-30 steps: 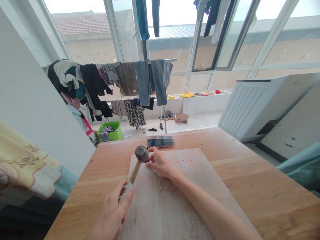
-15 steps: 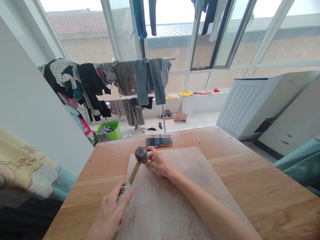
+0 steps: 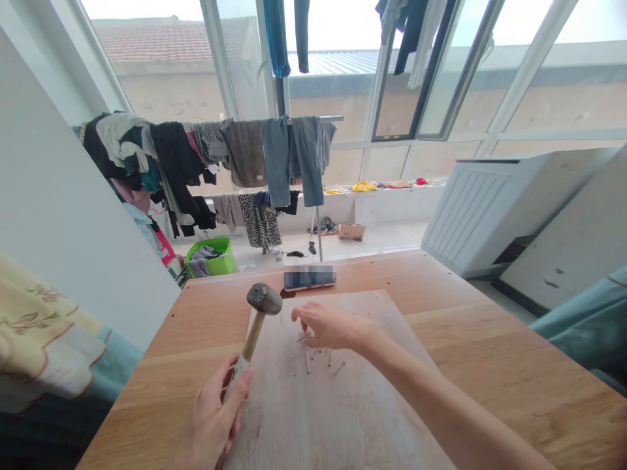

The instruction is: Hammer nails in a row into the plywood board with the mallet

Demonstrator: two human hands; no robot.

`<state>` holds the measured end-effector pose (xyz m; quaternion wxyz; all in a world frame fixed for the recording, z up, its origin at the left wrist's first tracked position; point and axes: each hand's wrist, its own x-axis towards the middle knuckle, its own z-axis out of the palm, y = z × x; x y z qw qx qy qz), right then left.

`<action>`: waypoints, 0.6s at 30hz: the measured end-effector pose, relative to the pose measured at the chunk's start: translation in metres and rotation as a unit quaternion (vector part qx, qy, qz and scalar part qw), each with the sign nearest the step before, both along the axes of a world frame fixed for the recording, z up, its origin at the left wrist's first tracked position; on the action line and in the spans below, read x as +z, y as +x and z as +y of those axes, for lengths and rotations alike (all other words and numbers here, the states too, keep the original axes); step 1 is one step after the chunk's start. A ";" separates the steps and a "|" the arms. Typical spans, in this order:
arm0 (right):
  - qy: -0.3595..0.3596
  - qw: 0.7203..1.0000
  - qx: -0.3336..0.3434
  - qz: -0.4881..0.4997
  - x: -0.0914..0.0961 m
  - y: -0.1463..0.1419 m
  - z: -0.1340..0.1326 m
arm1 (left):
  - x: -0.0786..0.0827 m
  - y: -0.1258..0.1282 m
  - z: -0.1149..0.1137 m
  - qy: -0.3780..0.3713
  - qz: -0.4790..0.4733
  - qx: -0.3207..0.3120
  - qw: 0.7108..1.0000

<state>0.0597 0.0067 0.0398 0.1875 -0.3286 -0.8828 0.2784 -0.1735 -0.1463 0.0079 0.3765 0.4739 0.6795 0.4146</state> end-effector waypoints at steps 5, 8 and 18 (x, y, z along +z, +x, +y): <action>0.011 0.999 0.011 -0.036 -0.007 -0.011 0.004 | -0.007 -0.001 -0.002 0.001 0.004 -0.018 1.000; -0.009 0.999 0.016 -0.040 -0.014 -0.010 0.017 | -0.009 -0.001 -0.003 0.006 0.007 -0.016 1.000; -0.018 0.998 -0.045 0.047 -0.041 -0.020 0.026 | -0.007 0.000 -0.004 0.001 0.005 -0.016 1.000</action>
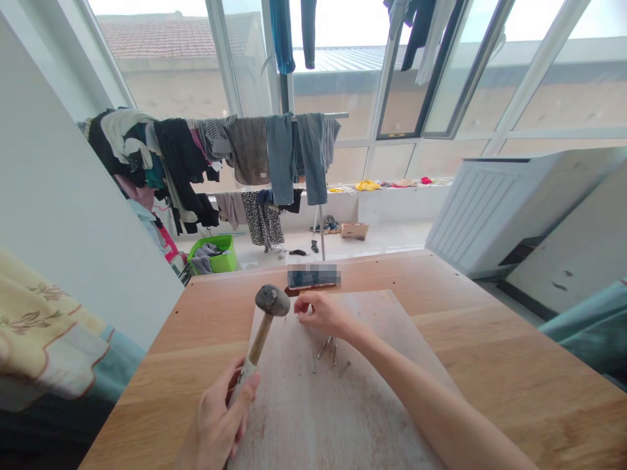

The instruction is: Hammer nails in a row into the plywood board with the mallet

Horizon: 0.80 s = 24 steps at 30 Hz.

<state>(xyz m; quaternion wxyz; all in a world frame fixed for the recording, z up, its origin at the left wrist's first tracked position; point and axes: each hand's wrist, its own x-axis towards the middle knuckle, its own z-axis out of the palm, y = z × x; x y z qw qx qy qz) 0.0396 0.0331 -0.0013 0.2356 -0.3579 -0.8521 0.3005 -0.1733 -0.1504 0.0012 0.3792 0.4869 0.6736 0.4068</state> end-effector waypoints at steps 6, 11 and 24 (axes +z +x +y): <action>-0.006 1.000 -0.012 0.023 -0.004 -0.004 -0.002 | 0.004 0.002 -0.002 0.003 -0.006 0.005 1.000; -0.017 0.998 -0.027 0.045 -0.005 -0.005 -0.006 | 0.004 0.002 -0.002 0.003 -0.004 0.005 1.000; -0.043 0.989 -0.074 0.118 -0.002 -0.005 -0.010 | 0.036 0.015 0.003 -0.048 0.065 -0.011 0.997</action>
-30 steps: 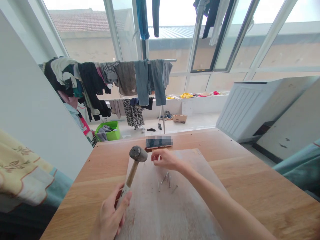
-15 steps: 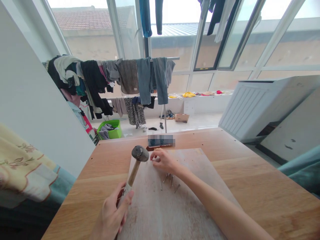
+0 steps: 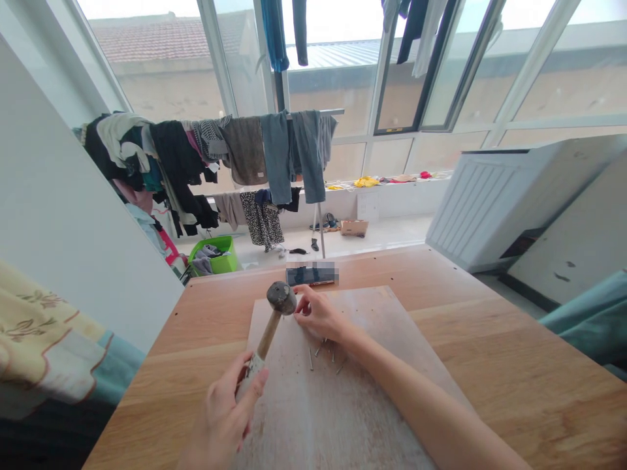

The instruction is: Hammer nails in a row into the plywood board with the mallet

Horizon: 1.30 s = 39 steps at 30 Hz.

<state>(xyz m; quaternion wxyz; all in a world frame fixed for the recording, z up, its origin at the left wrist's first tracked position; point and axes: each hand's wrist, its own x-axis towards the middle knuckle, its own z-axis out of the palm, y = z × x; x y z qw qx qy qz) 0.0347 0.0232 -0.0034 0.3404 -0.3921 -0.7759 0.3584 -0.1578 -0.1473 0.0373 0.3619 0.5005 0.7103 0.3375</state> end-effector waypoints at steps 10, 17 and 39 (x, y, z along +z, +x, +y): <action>-0.011 1.000 0.016 -0.021 0.000 -0.002 0.000 | -0.004 0.002 0.009 0.035 0.063 -0.017 0.997; 0.006 0.997 0.033 -0.065 0.005 0.000 0.000 | 0.007 0.006 0.006 -0.013 0.016 -0.023 1.000; 0.074 0.966 0.175 -0.175 0.055 0.040 -0.027 | -0.022 -0.015 -0.003 0.038 -0.039 0.033 0.998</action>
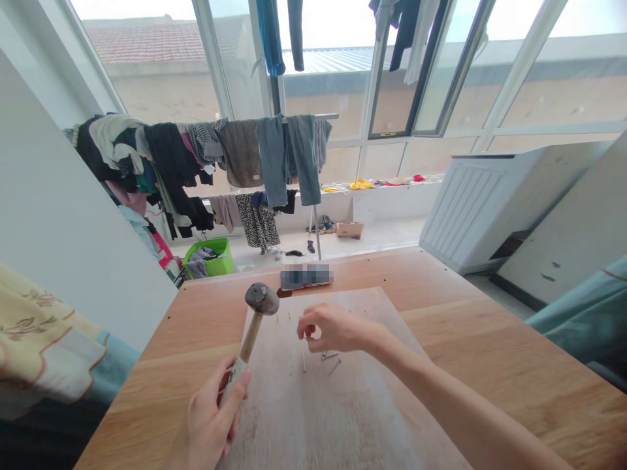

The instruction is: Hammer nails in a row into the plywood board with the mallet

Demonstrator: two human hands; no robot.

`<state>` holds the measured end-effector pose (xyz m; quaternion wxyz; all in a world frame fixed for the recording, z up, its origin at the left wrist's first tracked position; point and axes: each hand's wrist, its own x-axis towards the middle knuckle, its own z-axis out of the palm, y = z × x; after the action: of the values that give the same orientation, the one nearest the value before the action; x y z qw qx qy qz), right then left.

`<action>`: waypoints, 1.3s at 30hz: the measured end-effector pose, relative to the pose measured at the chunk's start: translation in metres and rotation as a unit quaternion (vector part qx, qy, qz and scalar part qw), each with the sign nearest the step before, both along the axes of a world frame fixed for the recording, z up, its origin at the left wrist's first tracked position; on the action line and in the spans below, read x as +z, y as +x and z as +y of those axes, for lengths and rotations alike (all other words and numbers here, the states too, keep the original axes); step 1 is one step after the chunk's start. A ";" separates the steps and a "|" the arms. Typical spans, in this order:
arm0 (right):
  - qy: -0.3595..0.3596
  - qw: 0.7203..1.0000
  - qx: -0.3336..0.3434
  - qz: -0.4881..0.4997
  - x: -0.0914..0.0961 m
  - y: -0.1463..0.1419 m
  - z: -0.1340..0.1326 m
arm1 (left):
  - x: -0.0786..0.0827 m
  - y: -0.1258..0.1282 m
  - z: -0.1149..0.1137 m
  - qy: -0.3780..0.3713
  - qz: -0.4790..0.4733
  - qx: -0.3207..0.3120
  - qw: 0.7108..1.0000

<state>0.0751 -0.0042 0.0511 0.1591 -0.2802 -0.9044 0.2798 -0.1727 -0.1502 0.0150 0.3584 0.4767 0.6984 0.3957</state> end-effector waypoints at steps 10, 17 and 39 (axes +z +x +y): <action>-0.035 0.988 -0.121 0.087 -0.038 -0.009 0.036 | -0.004 0.001 -0.001 0.012 -0.001 -0.006 1.000; -0.052 0.988 -0.123 0.073 -0.049 -0.013 0.035 | -0.005 0.001 0.000 0.012 0.000 -0.007 1.000; -0.052 0.966 -0.171 0.184 -0.046 -0.015 0.024 | 0.019 0.018 0.009 -0.032 0.006 -0.043 0.999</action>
<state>0.0601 0.0194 0.0049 0.3534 -0.3827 -0.7821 0.3420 -0.1548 -0.1411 0.0340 0.3858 0.4968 0.6919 0.3544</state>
